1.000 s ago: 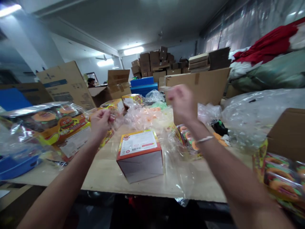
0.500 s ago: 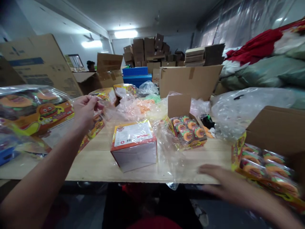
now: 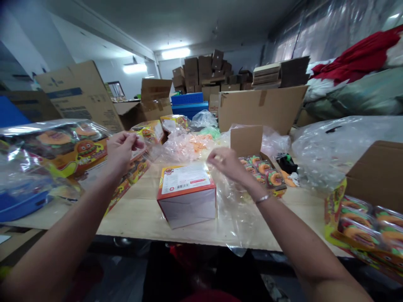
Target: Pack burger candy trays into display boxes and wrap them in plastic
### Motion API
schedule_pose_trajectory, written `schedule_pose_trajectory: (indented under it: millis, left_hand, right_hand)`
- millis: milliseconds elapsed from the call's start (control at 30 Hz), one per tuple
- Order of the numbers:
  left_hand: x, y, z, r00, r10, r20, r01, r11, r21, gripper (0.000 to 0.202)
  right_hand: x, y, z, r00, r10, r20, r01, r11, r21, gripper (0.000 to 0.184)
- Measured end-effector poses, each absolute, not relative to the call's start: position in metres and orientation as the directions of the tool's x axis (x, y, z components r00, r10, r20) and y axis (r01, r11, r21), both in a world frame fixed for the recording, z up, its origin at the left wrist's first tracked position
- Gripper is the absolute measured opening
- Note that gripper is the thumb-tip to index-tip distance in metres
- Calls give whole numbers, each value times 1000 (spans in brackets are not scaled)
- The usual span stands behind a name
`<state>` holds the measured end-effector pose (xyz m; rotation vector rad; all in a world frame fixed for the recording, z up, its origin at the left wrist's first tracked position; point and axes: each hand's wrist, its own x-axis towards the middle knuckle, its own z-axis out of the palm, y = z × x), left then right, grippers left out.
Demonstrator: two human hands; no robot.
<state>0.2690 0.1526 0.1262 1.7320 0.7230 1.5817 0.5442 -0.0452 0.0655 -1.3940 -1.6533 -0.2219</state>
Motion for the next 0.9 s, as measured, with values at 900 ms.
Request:
schedule_pose_trajectory:
  millis: [900]
  left_hand:
    - [291, 195, 146, 230, 935, 269, -176, -232, 957, 26]
  right_hand:
    - [635, 43, 92, 479, 781, 401, 289, 291, -912, 30]
